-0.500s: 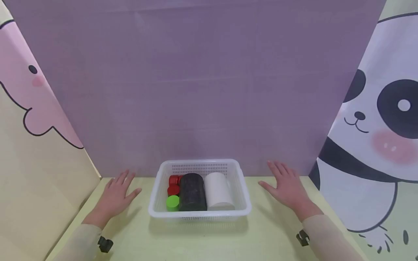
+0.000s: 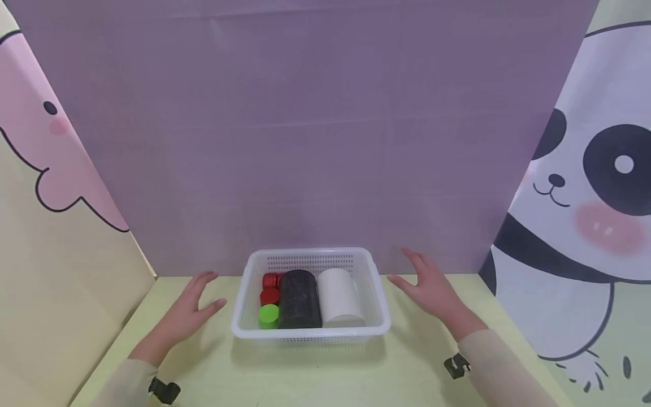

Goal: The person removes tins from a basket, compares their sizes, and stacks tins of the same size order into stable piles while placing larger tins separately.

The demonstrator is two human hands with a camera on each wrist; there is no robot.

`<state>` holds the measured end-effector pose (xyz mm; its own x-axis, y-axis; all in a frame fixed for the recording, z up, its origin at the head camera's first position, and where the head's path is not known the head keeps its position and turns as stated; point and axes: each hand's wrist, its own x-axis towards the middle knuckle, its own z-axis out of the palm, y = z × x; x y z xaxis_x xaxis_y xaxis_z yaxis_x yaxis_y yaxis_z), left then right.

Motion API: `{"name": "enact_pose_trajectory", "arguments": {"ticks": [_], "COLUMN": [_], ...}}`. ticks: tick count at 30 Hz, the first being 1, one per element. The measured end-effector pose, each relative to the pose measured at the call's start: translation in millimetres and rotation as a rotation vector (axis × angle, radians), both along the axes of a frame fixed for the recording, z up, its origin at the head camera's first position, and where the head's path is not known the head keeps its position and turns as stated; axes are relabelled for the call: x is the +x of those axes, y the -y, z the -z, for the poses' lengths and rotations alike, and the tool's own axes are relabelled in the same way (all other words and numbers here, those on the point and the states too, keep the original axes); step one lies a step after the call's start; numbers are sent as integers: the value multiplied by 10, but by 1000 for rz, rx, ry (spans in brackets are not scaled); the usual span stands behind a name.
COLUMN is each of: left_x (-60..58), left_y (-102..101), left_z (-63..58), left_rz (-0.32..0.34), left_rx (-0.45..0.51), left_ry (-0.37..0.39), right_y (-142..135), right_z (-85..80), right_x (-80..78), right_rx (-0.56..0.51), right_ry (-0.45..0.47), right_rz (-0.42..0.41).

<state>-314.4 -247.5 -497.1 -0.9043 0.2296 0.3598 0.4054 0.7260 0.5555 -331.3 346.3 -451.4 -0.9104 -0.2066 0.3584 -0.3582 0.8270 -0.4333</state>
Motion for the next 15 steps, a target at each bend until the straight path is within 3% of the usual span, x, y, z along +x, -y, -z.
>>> {"name": "enact_pose_trajectory", "arguments": {"ticks": [6, 15], "left_x": [102, 169], "left_y": [-127, -324], "left_z": [-63, -97], "left_rz": [26, 51], "left_rx": [68, 46], "left_ry": [104, 191], "right_y": [165, 501], "right_z": [-77, -168], "right_x": [-6, 7], "right_rx": [-81, -145], "right_ry": [34, 60], "right_rz": [-52, -112]}}
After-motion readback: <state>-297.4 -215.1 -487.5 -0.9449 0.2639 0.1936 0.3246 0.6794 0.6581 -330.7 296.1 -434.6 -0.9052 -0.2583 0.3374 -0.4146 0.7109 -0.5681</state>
